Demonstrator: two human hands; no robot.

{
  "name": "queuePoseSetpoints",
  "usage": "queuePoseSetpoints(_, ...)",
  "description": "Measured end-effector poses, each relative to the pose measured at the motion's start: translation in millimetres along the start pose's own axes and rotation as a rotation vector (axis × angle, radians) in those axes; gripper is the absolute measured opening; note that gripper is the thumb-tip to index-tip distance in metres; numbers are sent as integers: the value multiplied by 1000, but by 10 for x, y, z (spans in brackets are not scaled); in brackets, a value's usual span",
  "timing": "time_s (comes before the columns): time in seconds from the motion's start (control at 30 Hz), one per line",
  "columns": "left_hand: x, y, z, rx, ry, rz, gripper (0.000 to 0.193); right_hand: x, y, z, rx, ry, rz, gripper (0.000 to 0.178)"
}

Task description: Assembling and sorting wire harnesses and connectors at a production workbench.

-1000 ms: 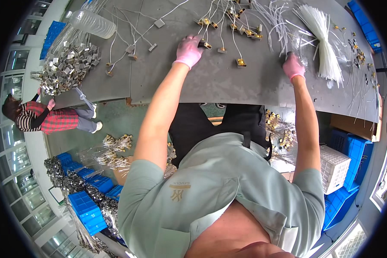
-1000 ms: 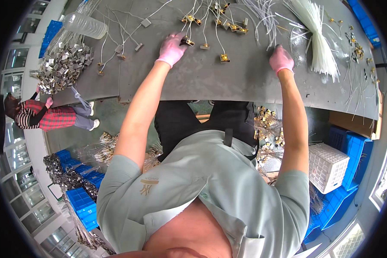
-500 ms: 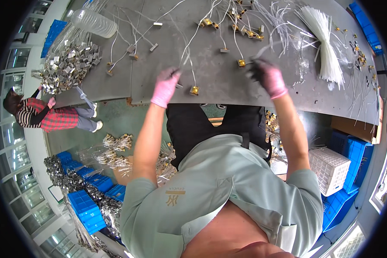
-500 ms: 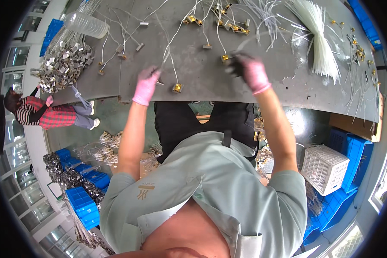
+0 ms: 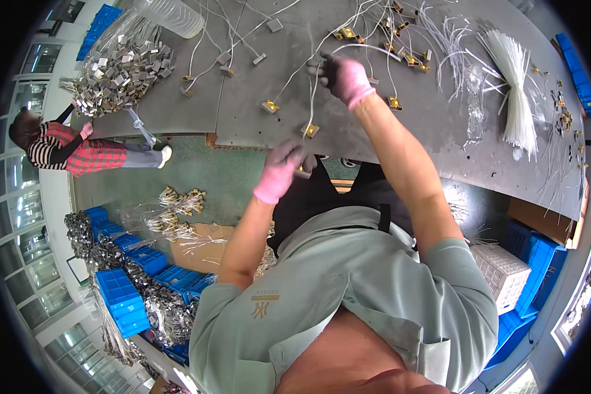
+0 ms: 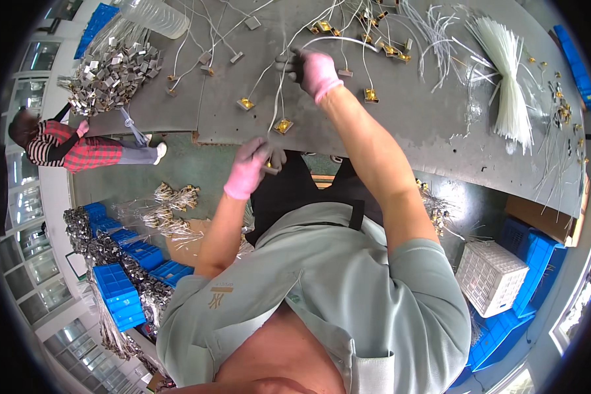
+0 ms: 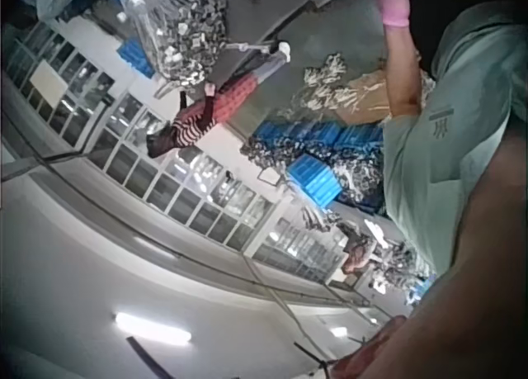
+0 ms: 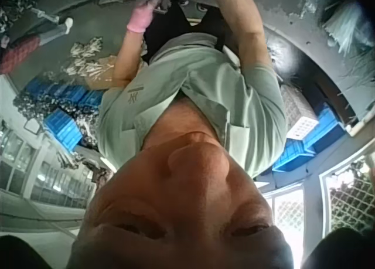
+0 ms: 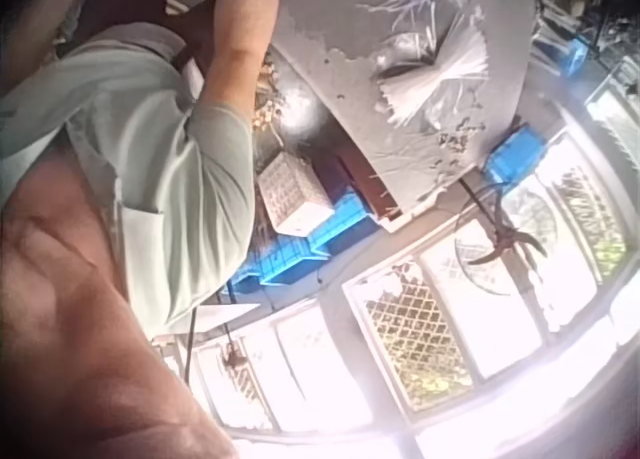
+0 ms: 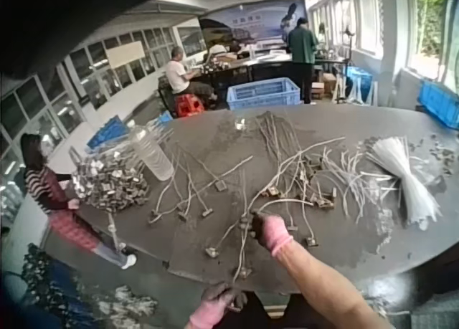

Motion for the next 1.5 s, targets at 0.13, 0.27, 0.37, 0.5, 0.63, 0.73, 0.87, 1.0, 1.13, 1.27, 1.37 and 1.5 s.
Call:
queuePoseSetpoints(0.13,-1,-86,376,54,40,489,20,126,24,-195,-45,-163,106,39)
queuePoseSetpoints(0.27,333,-460,795,-5,-7,525,23,293,-106,-269,-190,-249,-3,33)
queuePoseSetpoints(0.37,647,-767,1066,-168,49,329,31,443,-96,-213,-220,-314,-4,30)
queuePoseSetpoints(0.5,693,-968,1198,-239,23,186,39,613,-146,-107,-214,-424,-21,28)
queuePoseSetpoints(0.63,790,-1129,1218,-321,57,178,42,747,-139,9,-198,-477,-50,28)
queuePoseSetpoints(0.73,794,-1195,1205,-353,71,194,42,755,-165,77,-189,-487,-71,26)
queuePoseSetpoints(0.87,817,-1244,1173,-388,60,195,46,808,-207,176,-232,-529,-134,24)
queuePoseSetpoints(1.0,839,-1238,1128,-359,91,235,49,806,-160,296,-166,-480,49,24)
queuePoseSetpoints(1.13,798,-1027,960,-366,51,258,44,399,72,490,204,-182,138,24)
queuePoseSetpoints(1.27,489,-606,575,-351,-3,237,42,-129,466,1139,394,-96,389,24)
queuePoseSetpoints(1.37,541,-613,433,-476,-50,-194,43,5,387,1118,297,-181,593,25)
queuePoseSetpoints(1.5,208,-487,280,-447,57,-492,45,207,312,1096,188,-302,726,25)
Point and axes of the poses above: each hand's wrist, its own z-axis away from the middle knuckle, its own y-axis out of the palm, x = y × z, the point moved 6 cm from there along -z, towards the middle knuckle, and after that the axes turned 10 degrees about -x, right-handed, at the moved point
